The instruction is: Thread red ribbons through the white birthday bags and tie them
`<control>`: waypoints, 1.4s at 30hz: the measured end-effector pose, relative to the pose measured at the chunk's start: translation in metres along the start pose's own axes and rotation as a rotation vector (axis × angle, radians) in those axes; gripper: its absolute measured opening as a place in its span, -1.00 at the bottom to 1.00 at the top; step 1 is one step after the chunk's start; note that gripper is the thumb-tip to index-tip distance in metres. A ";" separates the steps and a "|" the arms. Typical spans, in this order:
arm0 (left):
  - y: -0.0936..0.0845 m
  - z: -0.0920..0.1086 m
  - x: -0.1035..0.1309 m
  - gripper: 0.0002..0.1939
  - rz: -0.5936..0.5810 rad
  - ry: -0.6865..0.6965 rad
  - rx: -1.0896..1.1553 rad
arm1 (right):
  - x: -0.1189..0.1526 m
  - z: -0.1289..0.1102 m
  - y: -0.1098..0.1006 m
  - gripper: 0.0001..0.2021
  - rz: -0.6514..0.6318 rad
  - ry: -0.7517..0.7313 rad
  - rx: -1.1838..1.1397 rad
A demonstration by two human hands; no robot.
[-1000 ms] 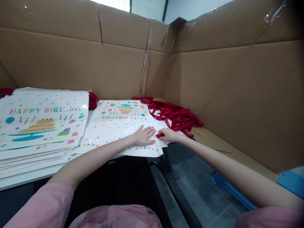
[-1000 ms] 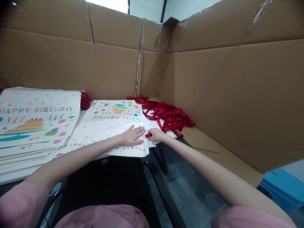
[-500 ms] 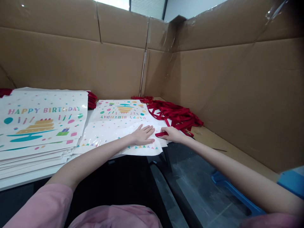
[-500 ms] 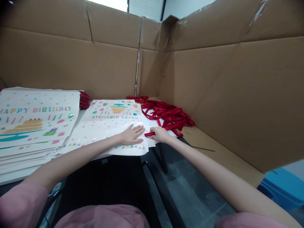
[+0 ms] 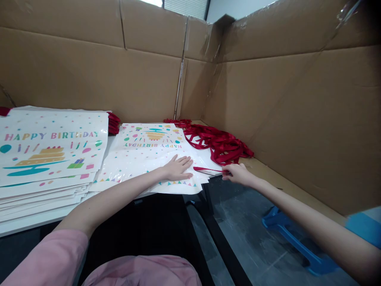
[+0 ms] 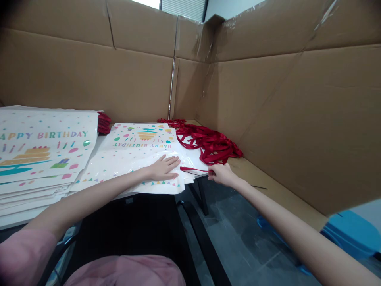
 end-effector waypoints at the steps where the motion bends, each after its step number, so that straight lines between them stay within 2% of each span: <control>1: -0.001 0.000 0.000 -0.23 -0.003 0.000 0.005 | 0.000 -0.003 -0.001 -0.96 0.022 -0.007 0.003; 4: -0.004 0.001 -0.001 -0.24 -0.023 -0.007 0.023 | -0.002 -0.022 -0.008 -0.93 0.071 -0.045 0.016; 7: -0.008 0.001 -0.002 -0.25 -0.040 -0.011 0.039 | -0.010 -0.052 -0.013 -0.94 0.127 -0.087 0.056; 11: -0.007 0.001 -0.003 -0.25 -0.039 -0.013 0.028 | -0.025 -0.090 -0.010 -0.93 0.170 -0.152 0.039; 14: -0.005 0.000 -0.001 -0.25 -0.017 -0.016 0.004 | -0.031 -0.100 -0.004 -0.91 0.175 -0.180 0.012; 18: -0.003 0.001 0.000 -0.26 -0.001 -0.014 -0.004 | -0.024 -0.083 -0.004 -0.88 0.169 -0.154 -0.006; 25: -0.004 0.000 0.002 -0.24 0.008 0.000 0.022 | -0.007 -0.020 -0.004 -0.89 0.142 -0.081 0.057; 31: -0.005 0.000 0.002 -0.25 0.000 0.000 0.030 | 0.001 0.007 -0.004 -0.80 0.270 -0.136 0.158; 36: -0.008 0.003 0.003 -0.27 -0.007 -0.011 0.025 | 0.007 0.019 -0.019 -0.78 0.375 0.077 0.214; 39: -0.009 0.004 0.003 -0.27 -0.015 -0.016 0.025 | 0.006 0.025 -0.032 -0.75 0.423 0.195 0.092; 42: -0.009 0.005 0.003 -0.27 -0.018 -0.022 0.023 | -0.001 0.022 -0.042 -0.68 0.412 0.137 -0.282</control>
Point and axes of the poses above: each hand's wrist, its own x-axis away from the middle knuckle, its own y-axis out of the palm, z = x × y, the point moved 3 cm from there along -x, towards the middle knuckle, and after that the axes turned 8 degrees about y, right-handed, at the moved point
